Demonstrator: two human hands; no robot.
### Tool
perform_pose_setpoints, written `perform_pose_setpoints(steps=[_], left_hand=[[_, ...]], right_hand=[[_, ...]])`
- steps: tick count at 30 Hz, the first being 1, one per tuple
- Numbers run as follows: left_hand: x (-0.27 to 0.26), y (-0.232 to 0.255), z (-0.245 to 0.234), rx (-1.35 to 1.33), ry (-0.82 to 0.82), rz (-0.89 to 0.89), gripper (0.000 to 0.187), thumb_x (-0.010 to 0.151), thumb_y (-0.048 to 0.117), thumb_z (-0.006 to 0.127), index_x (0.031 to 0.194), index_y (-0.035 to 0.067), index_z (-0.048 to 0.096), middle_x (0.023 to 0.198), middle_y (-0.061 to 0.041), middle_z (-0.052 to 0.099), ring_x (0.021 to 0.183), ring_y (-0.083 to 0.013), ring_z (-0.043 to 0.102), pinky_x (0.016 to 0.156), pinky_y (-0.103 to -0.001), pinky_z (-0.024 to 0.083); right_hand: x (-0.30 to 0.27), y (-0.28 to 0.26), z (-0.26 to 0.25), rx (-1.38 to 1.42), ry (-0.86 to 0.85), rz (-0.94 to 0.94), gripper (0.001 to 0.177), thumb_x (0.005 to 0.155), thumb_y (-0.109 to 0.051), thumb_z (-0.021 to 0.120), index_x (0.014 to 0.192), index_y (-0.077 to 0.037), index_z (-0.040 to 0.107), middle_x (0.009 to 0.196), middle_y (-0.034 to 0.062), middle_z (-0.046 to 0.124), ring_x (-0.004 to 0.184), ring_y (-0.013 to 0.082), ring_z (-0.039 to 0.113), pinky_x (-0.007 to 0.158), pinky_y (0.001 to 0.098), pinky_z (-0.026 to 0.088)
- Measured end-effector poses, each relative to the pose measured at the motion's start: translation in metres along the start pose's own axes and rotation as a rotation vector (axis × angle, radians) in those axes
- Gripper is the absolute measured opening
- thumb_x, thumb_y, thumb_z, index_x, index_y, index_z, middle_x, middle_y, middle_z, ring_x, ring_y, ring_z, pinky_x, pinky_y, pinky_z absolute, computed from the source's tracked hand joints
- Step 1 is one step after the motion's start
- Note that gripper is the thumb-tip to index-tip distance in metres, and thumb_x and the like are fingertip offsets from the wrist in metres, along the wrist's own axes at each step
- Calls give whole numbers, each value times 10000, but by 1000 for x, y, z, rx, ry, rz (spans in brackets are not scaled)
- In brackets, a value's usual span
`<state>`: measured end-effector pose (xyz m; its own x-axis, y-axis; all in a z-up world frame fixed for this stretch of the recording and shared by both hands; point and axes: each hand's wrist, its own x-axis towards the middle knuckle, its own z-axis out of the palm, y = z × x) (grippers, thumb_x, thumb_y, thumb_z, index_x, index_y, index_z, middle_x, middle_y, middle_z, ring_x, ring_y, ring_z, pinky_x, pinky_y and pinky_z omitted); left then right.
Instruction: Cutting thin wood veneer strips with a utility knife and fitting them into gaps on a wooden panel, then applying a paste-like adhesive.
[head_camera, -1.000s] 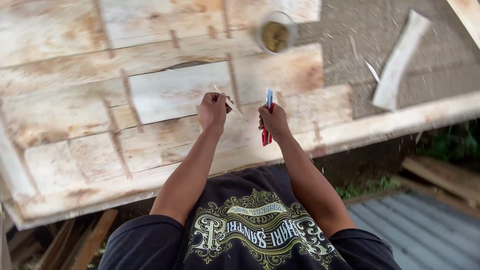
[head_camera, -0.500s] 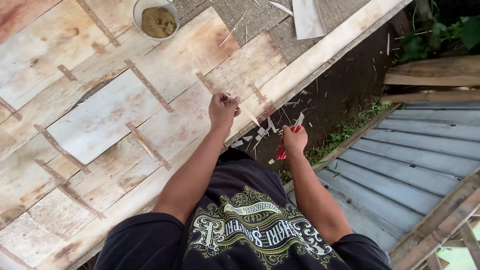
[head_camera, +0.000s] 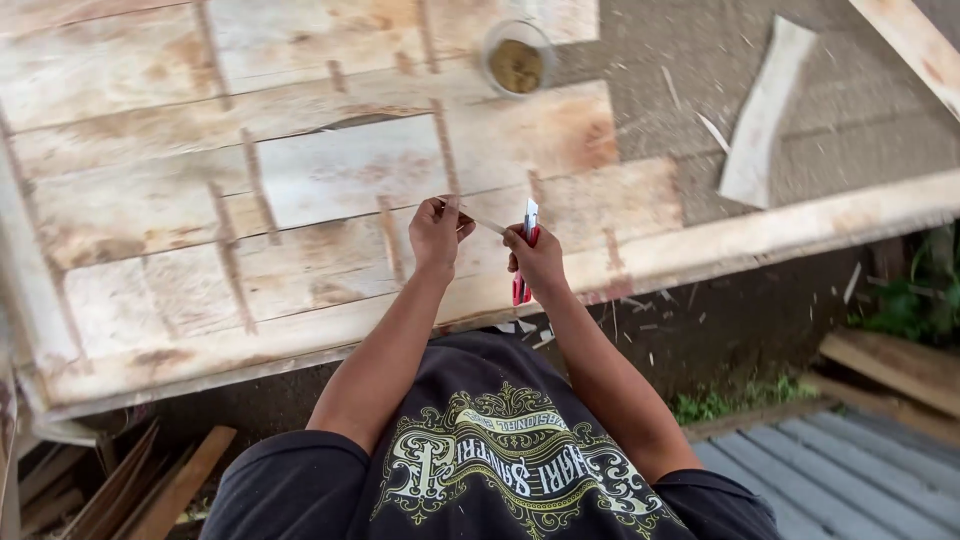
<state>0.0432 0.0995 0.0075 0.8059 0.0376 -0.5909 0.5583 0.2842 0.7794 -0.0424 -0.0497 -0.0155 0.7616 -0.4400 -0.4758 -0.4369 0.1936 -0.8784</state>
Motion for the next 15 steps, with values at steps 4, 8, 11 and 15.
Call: perform_pose_setpoints(steps=[4,8,11,15], left_hand=[[51,24,-66,136,132,126,165,1045,164,584,1133,73,690,901,-65,702,741,-114,729,686,-239,664],[103,65,-120,785,301,406,116,966,224,713,1076,243,743,949,34,646,828,-161,717,765,-344,592],[149,87,-133,938,266,527,132,965,184,716,1089,227,737,979,43,592,887,-200,702,799,-365,594],[202,97,-141,1232,122,688,132,937,171,738,1055,229,743,970,33,542,914,-233,693,770,-376,601]], right_hand=[[9,-34,74,21,-59,81,159,954,-126,729,1026,8,683,833,127,684,501,158,617,492,323,587],[31,-48,144,78,-12,171,156,970,-142,718,1053,-26,657,840,98,690,534,150,614,524,326,601],[54,-48,183,97,24,200,159,971,-148,720,1067,-42,650,844,88,688,542,145,614,532,328,599],[73,-63,222,98,72,220,135,982,-156,690,1059,-53,645,849,76,671,546,133,587,536,324,586]])
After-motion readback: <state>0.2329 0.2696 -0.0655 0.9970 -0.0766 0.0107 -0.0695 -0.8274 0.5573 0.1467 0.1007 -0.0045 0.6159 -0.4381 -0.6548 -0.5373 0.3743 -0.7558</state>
